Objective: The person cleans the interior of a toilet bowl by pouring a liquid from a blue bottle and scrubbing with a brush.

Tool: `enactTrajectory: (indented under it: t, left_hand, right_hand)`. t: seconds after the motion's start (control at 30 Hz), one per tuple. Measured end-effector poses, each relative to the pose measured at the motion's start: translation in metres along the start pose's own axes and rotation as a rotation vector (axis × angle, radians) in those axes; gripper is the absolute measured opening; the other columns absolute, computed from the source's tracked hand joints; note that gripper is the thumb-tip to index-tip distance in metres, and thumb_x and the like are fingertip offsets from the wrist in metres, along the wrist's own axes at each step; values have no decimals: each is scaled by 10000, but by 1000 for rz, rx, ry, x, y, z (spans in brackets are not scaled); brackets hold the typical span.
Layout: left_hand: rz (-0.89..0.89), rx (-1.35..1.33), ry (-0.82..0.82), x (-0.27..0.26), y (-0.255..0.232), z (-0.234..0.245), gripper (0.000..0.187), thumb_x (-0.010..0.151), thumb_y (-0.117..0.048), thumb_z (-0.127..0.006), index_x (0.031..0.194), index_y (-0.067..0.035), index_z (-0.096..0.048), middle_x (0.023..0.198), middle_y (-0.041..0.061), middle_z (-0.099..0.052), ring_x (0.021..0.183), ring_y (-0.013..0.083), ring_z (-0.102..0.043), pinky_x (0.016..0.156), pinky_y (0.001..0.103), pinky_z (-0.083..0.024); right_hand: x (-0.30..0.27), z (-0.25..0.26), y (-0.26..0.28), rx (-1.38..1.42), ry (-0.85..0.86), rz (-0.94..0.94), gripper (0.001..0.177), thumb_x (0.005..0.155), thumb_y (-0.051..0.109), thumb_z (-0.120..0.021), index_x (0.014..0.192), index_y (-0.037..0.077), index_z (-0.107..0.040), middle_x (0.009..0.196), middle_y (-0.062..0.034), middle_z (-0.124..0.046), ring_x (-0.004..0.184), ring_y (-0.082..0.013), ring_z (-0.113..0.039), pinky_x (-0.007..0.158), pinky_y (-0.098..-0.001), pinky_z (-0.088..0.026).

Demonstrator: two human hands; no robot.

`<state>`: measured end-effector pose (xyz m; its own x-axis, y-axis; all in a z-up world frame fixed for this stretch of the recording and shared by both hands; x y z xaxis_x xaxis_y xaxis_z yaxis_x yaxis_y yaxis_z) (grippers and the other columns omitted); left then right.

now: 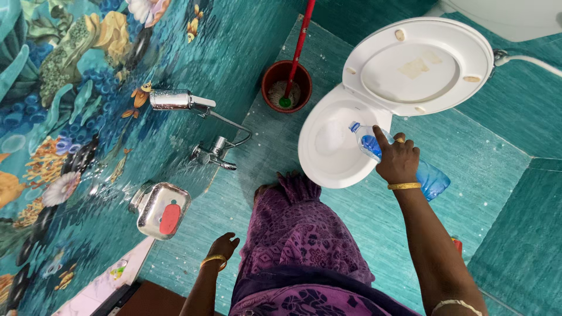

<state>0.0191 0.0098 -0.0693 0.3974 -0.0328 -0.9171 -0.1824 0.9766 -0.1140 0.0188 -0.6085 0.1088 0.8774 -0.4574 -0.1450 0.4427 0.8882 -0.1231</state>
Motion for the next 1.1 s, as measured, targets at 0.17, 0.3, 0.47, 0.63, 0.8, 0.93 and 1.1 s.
enactTrajectory:
  t: [0.17,0.3,0.47,0.63,0.8,0.93,1.1]
  left_hand:
    - [-3,-81,-5,-3,5,-2,554,947,-439,-649,1411,-140,-604,1347,161,-675,1260,329,-646,1043,424,-519]
    - [-49,-94,-35,-4,4,0,557,934,-449,-659,1388,-129,-630,1294,171,-714,1222,327,-677,1027,415,-534]
    - [-27,-73,-46,-3,7,2,559,932,-461,-657,1388,-139,-624,1292,162,-712,1212,329,-675,1022,419,-531]
    - [-29,-95,-44,-5,10,3,562,928,-453,-655,1391,-137,-622,1301,164,-708,1216,327,-675,1024,422,-532]
    - [-7,-72,-23,-5,11,1,562,939,-449,-642,1413,-149,-608,1326,158,-699,1237,326,-666,1040,424,-524]
    - [19,-103,-10,-6,12,-3,566,938,-456,-642,1418,-158,-603,1339,154,-688,1248,327,-655,1046,430,-518]
    - [24,-73,-10,-4,11,-6,568,940,-464,-645,1420,-163,-600,1338,154,-686,1249,332,-649,1043,430,-517]
  right_hand:
    - [2,1,5,-35,9,13,891,728,60,-690,1544,383,-539,1162,-205,-636,794,-307,-610,676,-424,-499]
    - [6,2,7,-26,42,13,915,699,65,-696,1539,384,-527,1146,-207,-629,785,-316,-606,662,-430,-495]
    - [7,5,10,-25,21,27,919,711,66,-702,1551,387,-517,1151,-192,-624,803,-314,-603,683,-435,-495]
    - [10,4,12,-17,69,25,950,700,62,-706,1563,396,-492,1162,-194,-619,834,-322,-613,706,-441,-507]
    - [16,1,14,-43,141,20,973,713,59,-709,1579,415,-445,1167,-194,-614,857,-328,-622,725,-444,-520]
    - [19,2,18,-63,146,28,983,715,56,-713,1584,416,-427,1192,-206,-614,841,-315,-624,714,-432,-523]
    - [20,4,21,-81,168,38,988,724,47,-711,1593,415,-420,1202,-202,-617,828,-299,-622,708,-420,-527]
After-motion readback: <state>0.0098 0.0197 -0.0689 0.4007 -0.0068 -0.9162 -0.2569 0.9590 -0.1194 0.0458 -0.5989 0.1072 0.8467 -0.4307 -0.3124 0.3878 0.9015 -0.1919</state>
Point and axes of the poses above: each hand's wrist, its own x-axis towards the middle knuckle, its own z-axis out of the back of the hand, y = z × x, the point moved 8 cm from there along x, towards the middle knuckle
